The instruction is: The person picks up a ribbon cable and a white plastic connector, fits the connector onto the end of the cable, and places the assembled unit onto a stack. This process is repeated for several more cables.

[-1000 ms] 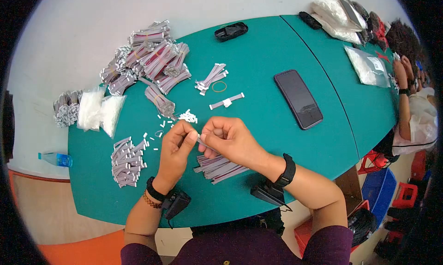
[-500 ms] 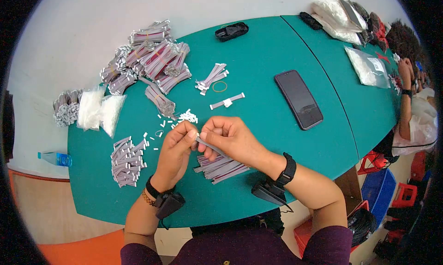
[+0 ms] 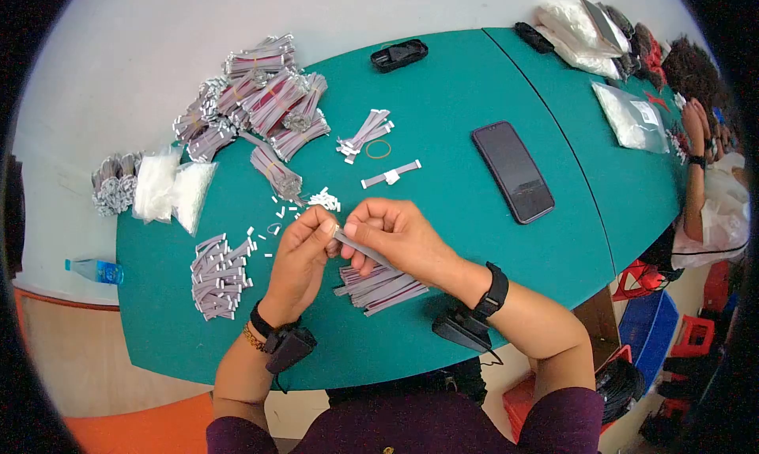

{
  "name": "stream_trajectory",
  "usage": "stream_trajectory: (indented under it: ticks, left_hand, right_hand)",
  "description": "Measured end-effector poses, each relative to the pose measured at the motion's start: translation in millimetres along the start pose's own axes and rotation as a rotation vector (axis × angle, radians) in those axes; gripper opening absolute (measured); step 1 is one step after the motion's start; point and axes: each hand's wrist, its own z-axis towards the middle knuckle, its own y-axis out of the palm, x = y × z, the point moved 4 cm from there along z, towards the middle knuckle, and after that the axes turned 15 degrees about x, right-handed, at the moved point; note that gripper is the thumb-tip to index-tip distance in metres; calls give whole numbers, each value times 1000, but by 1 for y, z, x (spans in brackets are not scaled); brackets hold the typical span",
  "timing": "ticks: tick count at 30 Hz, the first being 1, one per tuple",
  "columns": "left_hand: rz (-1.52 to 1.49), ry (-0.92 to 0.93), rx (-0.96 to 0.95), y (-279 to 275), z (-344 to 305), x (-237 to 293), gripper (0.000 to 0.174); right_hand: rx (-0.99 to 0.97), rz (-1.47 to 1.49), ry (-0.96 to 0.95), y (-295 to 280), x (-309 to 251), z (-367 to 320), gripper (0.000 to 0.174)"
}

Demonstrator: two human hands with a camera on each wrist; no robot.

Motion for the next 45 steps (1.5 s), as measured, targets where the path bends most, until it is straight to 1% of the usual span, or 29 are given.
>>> stream_trajectory:
  ticks: [1, 4, 7, 10, 16, 21, 24, 25, 28, 30, 34, 37, 43, 45]
  left_hand:
    - [22, 20, 9, -1, 0, 0, 19]
    - [100, 103, 30, -2, 1, 2, 19]
    - [186, 205, 49, -2, 0, 4, 20]
    - [236, 267, 68, -2, 1, 2, 21]
    - [336, 359, 98, 0, -1, 1, 21]
    - [355, 392, 92, 2, -3, 5, 20]
    - [360, 371, 84, -1, -1, 3, 19]
    - [317, 332, 84, -2, 0, 3, 19]
    - [197, 234, 82, -3, 1, 4, 19]
    - [129, 195, 76, -2, 1, 7, 19]
    - [156, 216, 63, -7, 3, 5, 18]
    - [209, 276, 56, -3, 1, 9, 19]
    - [309, 336, 57, 0, -1, 9, 21]
    - [292, 342, 68, 0, -1, 6, 21]
  right_hand:
    - [5, 10, 9, 0, -1, 0, 14]
    - [64, -99, -89, 0, -4, -1, 11]
    - [171, -423, -505, 1, -7, -4, 14]
    - [197, -527, -607, 5, -12, -8, 18]
    - [198, -626, -767, 6, -13, -11, 15]
    - [207, -646, -785, 6, -10, -10, 13]
    - [169, -678, -762, 5, -11, -10, 11]
    - [148, -695, -746, 5, -12, -10, 11]
    - [92, -663, -941, 8, -15, -9, 10]
    - [123, -503, -758, 7, -16, -10, 8]
    - [200, -153, -401, -1, -9, -3, 10]
    - [146, -229, -290, -4, -8, 0, 12]
    - [136, -404, -372, -2, -8, -2, 14]
    - [121, -384, -401, -1, -7, -3, 14]
